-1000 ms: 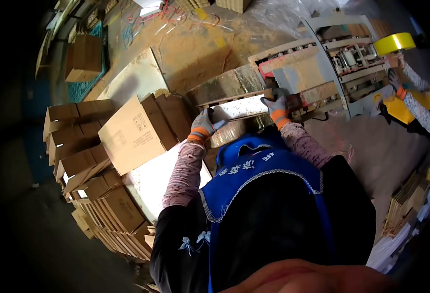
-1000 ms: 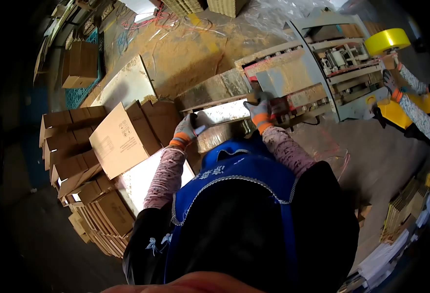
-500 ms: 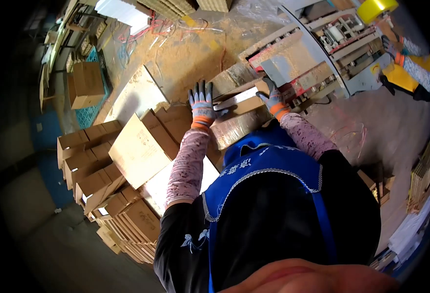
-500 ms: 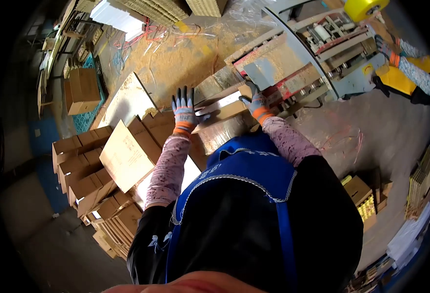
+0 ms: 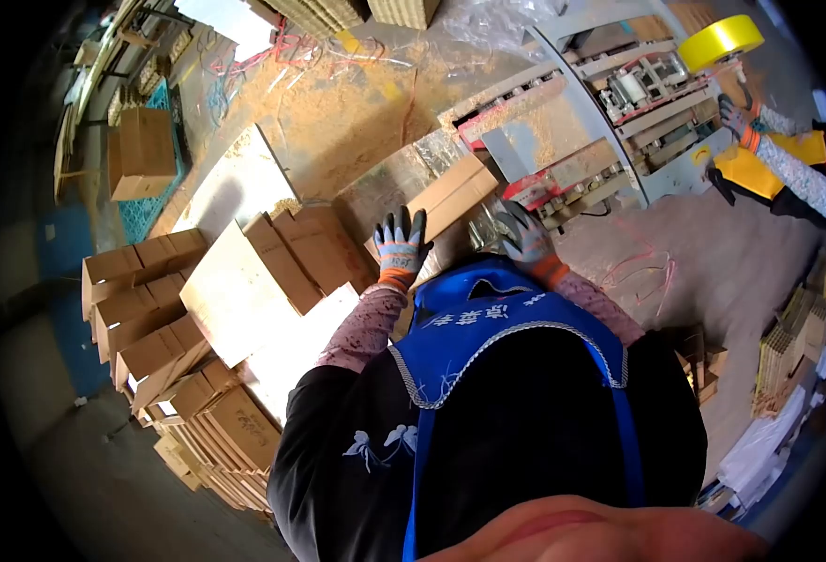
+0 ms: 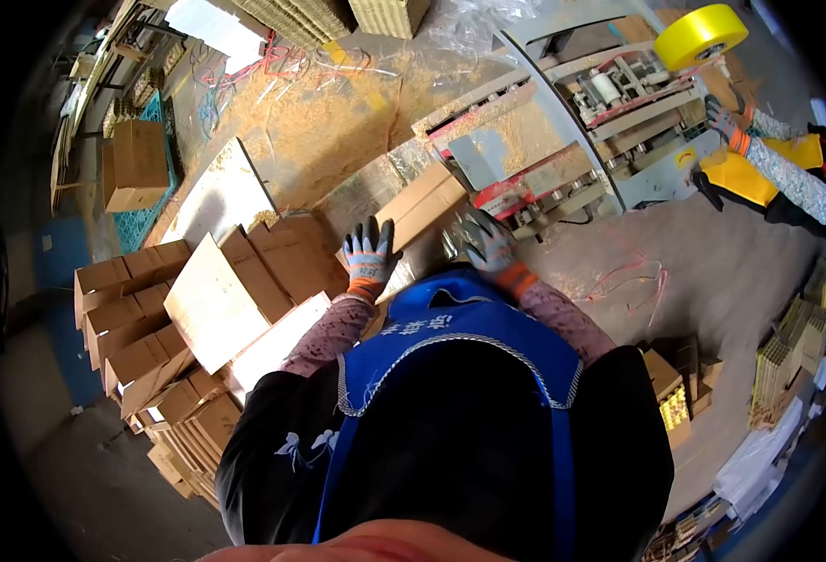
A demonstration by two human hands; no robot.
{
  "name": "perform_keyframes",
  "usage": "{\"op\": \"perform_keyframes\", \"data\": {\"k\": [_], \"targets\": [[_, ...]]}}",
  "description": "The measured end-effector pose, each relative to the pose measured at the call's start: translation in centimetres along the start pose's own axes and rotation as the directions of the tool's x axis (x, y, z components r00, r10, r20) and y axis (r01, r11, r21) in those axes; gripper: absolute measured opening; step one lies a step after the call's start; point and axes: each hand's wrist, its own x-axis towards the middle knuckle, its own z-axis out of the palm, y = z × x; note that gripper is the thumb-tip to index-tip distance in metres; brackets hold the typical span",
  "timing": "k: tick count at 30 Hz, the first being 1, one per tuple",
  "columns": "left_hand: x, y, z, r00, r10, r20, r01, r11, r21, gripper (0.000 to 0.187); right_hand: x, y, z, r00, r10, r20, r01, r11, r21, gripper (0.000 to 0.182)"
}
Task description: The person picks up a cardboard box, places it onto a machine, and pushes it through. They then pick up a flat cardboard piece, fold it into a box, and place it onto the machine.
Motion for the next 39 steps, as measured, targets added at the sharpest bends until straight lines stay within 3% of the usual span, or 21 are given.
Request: {"op": "perform_keyframes", "data": {"k": [1, 5, 9, 11, 13, 15, 17, 19, 21, 22, 23, 24, 25, 27, 28, 29, 31, 32, 35, 37, 39], "targets": [[0.1, 0.4, -0.1, 1.000, 0.026, 0.004, -0.026, 1.000, 0.009, 0.074, -1.1, 0.9, -0.4, 0.999, 0.028, -0.022, -0.026, 0.997, 0.079, 0.044], [3.1, 2.8, 0.5, 1.000, -0.008, 0.009, 0.009, 0.999, -0.050, 0.074, -4.7, 3.6, -0.8, 0.977, 0.208, 0.035, -0.208, 0.978, -0.024, 0.040], [6.4, 5.7, 3.0, 0.996, 0.047, -0.074, -0.046, 0.999, 0.014, 0.073, -1.6, 0.9, -2.5, 0.997, 0.030, 0.064, -0.036, 0.994, 0.100, 0.037], [8.1, 6.5, 2.3, 0.997, 0.057, -0.057, -0.064, 0.990, -0.122, 0.069, 2.5, -2.6, -2.6, 0.982, -0.120, 0.147, 0.093, 0.980, 0.176, 0.035], [9.0, 6.1, 2.9, 0.980, 0.084, -0.179, -0.136, 0.944, -0.301, 0.062, 7.3, -7.3, -2.7, 0.938, -0.344, 0.042, 0.320, 0.906, 0.276, 0.029], [9.2, 5.8, 4.5, 0.967, 0.032, -0.255, -0.117, 0.937, -0.329, 0.053, 11.2, -11.8, -2.2, 0.898, -0.439, 0.031, 0.422, 0.877, 0.229, 0.028], [4.0, 3.7, 2.9, 0.968, -0.015, -0.249, -0.163, 0.717, -0.678, 0.045, 14.6, -15.1, -0.5, 0.826, -0.550, 0.119, 0.499, 0.814, 0.296, 0.034], [-0.6, 1.2, -5.8, 0.914, -0.124, -0.387, -0.149, 0.783, -0.604, 0.042, 17.4, -18.2, 1.8, 0.808, -0.576, 0.125, 0.467, 0.755, 0.460, 0.038], [-6.9, -2.3, -8.5, 0.685, -0.442, -0.579, 0.024, 0.808, -0.588, 0.024, 20.1, -21.3, 4.0, 0.813, -0.557, 0.170, 0.408, 0.752, 0.517, 0.038], [-10.4, -5.6, -9.7, 0.592, -0.634, -0.497, 0.171, 0.701, -0.692, 0.024, 21.2, -22.8, 5.2, 0.832, -0.508, 0.222, 0.319, 0.766, 0.557, 0.037], [-13.0, -9.0, -13.8, 0.400, -0.701, -0.590, 0.074, 0.666, -0.742, 0.029, 22.3, -24.0, 7.5, 0.827, -0.517, 0.223, 0.322, 0.759, 0.566, 0.037], [-15.9, -12.3, -17.1, 0.200, -0.759, -0.619, 0.322, 0.648, -0.691, 0.036, 23.2, -24.6, 10.7, 0.856, -0.461, 0.233, 0.119, 0.616, 0.779, 0.035], [-18.7, -15.6, -19.7, 0.181, -0.691, -0.700, 0.556, 0.659, -0.507, 0.039, 24.0, -25.2, 13.4, 0.875, -0.406, 0.263, -0.087, 0.402, 0.911, 0.033], [-24.8, -23.2, -17.6, -0.008, -0.830, -0.558, 0.780, 0.344, -0.523, 0.044, 26.2, -26.7, 17.5, 0.881, -0.358, 0.308, -0.210, 0.287, 0.935, 0.037], [-26.5, -25.8, -15.9, -0.018, -0.927, -0.375, 0.560, 0.301, -0.772, 0.043, 27.0, -27.2, 18.7, 0.880, -0.309, 0.361, -0.324, 0.164, 0.932, 0.042], [-27.4, -27.5, -14.5, 0.036, -0.983, -0.182, 0.292, 0.185, -0.938, 0.043, 27.4, -27.6, 19.3, 0.880, -0.313, 0.357, -0.321, 0.162, 0.933, 0.042], [-26.5, -27.9, -12.7, 0.138, -0.975, -0.174, 0.293, 0.208, -0.933, 0.038, 28.2, -28.2, 20.0, 0.864, -0.199, 0.463, -0.436, 0.163, 0.885, 0.043], [-25.6, -27.5, -12.1, 0.102, -0.964, -0.244, 0.272, 0.263, -0.925, 0.034, 28.6, -28.3, 20.1, 0.866, -0.199, 0.459, -0.433, 0.162, 0.887, 0.043], [-23.1, -24.7, -12.9, 0.118, -0.966, -0.232, 0.154, 0.249, -0.956, 0.036, 28.7, -27.3, 20.5, 0.908, -0.203, 0.366, -0.387, -0.072, 0.919, 0.046], [-22.5, -24.0, -13.0, 0.132, -0.967, -0.217, 0.140, 0.235, -0.962, 0.038, 27.3, -28.3, 15.9, 0.939, -0.191, 0.287, -0.297, -0.023, 0.955, 0.044], [-21.8, -23.5, -12.4, 0.099, -0.980, -0.172, -0.038, 0.169, -0.985, 0.041, 27.2, -27.6, 14.1, 0.950, -0.205, 0.235, -0.235, 0.025, 0.972, 0.041]]}}
